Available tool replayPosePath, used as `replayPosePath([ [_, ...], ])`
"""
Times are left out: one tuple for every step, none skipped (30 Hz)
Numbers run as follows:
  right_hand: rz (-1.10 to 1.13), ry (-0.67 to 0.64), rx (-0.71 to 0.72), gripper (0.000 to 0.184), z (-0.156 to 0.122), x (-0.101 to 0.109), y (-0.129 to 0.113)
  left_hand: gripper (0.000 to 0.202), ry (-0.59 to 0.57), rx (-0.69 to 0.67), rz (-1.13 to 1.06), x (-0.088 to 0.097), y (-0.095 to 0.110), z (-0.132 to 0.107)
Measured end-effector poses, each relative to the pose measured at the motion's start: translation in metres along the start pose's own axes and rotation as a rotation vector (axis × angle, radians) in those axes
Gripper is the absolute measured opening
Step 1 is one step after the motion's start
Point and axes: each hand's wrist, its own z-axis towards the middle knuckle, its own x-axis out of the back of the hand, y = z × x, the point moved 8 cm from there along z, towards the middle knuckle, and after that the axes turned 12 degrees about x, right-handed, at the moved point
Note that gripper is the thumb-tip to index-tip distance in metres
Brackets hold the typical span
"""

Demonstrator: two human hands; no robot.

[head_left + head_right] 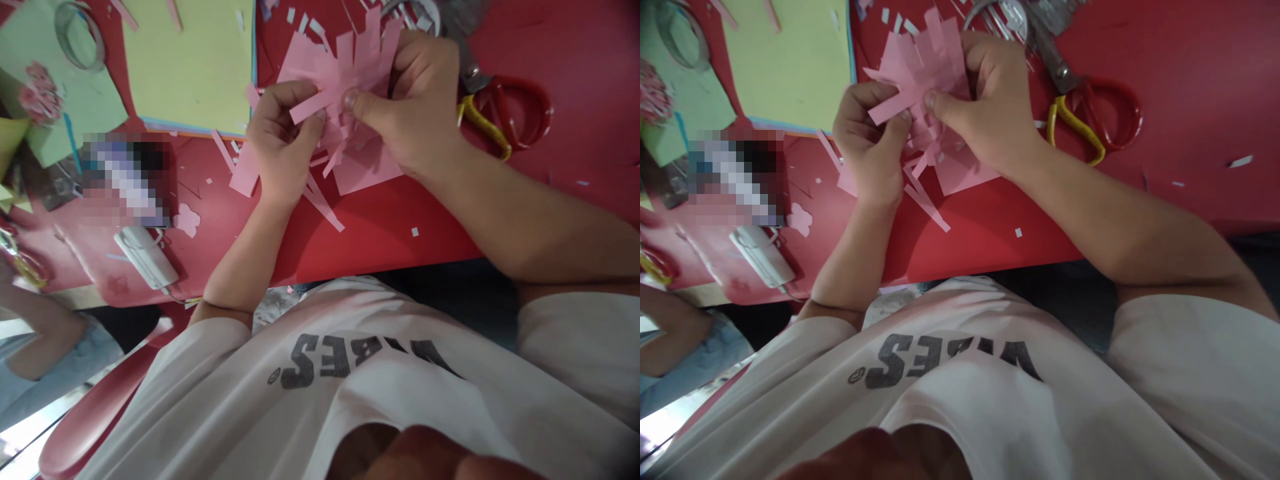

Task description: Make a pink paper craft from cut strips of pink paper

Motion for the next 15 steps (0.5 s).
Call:
replayPosePath([
  [0.002, 0.004, 0.0, 0.011, 0.0, 0.0, 0.0, 0.033, 0.004, -0.008, 0.004, 0.0, 0.001, 0.0],
  [0.002, 0.009, 0.006, 0.013, 0.001, 0.0, -0.001, 0.033, 0.004, -0.017, 0.004, 0.0, 0.003, 0.0],
  [-0.001, 0.015, 0.015, 0.015, 0.001, 0.001, -0.002, 0.033, 0.003, -0.024, 0.004, 0.0, 0.003, 0.0],
  [-0.01, 0.018, 0.02, 0.018, 0.001, 0.001, -0.003, 0.033, 0.002, -0.027, 0.004, 0.0, 0.003, 0.0],
  [-0.016, 0.02, 0.026, 0.021, 0.002, 0.001, -0.003, 0.033, 0.004, -0.028, 0.005, 0.0, 0.003, 0.0],
  [-0.018, 0.019, 0.033, 0.022, 0.002, 0.001, -0.004, 0.033, 0.008, -0.025, 0.007, 0.001, 0.002, 0.0],
  [-0.024, 0.014, 0.038, 0.022, 0.002, 0.001, -0.004, 0.033, 0.012, -0.019, 0.007, 0.001, 0.001, 0.001],
  [-0.03, 0.009, 0.04, 0.02, 0.002, 0.001, -0.005, 0.033, 0.011, -0.011, 0.004, 0.001, -0.001, 0.001],
  [-0.039, 0.004, 0.044, 0.017, 0.001, 0.0, -0.005, 0.033, 0.008, -0.003, -0.004, 0.001, -0.002, 0.001],
  [-0.05, 0.003, 0.049, 0.014, 0.001, 0.0, -0.005, 0.033, 0.002, 0.007, -0.014, 0.001, -0.004, 0.001],
  [-0.06, 0.003, 0.053, 0.011, 0.0, 0.001, -0.005, 0.033, 0.001, 0.017, -0.022, 0.001, -0.006, 0.001],
  [-0.069, 0.004, 0.054, 0.011, 0.0, 0.001, -0.005, 0.034, 0.0, 0.024, -0.025, 0.0, -0.008, 0.001],
  [-0.071, 0.003, 0.057, 0.012, -0.001, 0.001, -0.004, 0.034, 0.001, 0.025, -0.025, 0.001, -0.009, 0.001],
  [-0.069, 0.003, 0.059, 0.013, -0.001, 0.001, -0.004, 0.035, 0.003, 0.019, -0.025, 0.001, -0.009, 0.001],
  [-0.067, 0.0, 0.06, 0.013, -0.001, 0.001, -0.004, 0.035, 0.004, 0.012, -0.026, 0.001, -0.008, 0.001],
])
